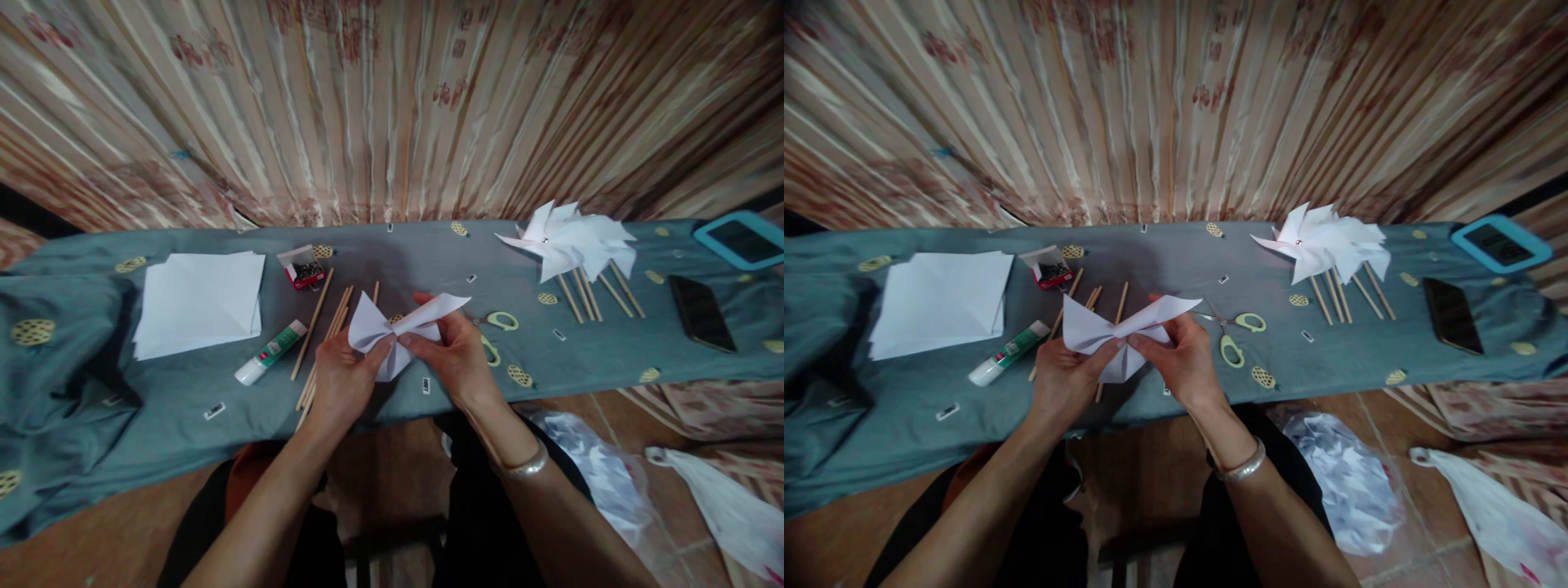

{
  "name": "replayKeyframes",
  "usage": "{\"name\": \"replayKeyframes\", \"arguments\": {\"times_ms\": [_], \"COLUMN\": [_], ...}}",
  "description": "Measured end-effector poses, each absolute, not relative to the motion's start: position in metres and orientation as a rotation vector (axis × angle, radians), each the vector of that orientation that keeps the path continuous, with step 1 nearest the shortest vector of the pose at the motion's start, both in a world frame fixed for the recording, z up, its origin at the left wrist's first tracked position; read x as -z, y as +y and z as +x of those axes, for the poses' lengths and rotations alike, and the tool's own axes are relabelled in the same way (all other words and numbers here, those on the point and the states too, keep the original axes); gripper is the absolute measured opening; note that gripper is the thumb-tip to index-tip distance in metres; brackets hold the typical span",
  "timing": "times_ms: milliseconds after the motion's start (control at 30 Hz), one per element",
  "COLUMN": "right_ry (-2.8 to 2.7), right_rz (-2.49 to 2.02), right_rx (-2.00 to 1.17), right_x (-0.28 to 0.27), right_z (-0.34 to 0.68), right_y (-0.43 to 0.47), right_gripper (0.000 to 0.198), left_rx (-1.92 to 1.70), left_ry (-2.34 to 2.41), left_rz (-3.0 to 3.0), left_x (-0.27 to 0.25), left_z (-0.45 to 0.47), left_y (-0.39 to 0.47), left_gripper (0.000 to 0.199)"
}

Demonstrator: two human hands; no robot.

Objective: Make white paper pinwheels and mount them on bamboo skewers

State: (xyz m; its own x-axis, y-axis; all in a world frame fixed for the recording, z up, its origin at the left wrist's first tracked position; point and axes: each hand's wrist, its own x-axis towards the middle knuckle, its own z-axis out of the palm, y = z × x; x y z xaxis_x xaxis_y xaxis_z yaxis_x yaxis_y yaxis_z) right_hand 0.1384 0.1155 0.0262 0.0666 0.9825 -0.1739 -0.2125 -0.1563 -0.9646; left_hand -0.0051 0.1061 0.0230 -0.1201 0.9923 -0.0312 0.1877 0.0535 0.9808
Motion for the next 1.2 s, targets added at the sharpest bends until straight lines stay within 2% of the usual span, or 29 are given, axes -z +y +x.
{"name": "replayKeyframes", "arguments": {"times_ms": [1200], "right_ry": [-1.011], "right_rz": [-1.276], "right_rx": [-1.280], "right_x": [-0.0249], "right_z": [0.1381], "right_y": [0.1159], "right_gripper": [0.050], "left_rx": [-1.154], "left_ry": [1.483], "left_rz": [1.275], "left_x": [-0.0229], "left_z": [-0.0046], "left_y": [0.1066], "left_gripper": [0.017]}}
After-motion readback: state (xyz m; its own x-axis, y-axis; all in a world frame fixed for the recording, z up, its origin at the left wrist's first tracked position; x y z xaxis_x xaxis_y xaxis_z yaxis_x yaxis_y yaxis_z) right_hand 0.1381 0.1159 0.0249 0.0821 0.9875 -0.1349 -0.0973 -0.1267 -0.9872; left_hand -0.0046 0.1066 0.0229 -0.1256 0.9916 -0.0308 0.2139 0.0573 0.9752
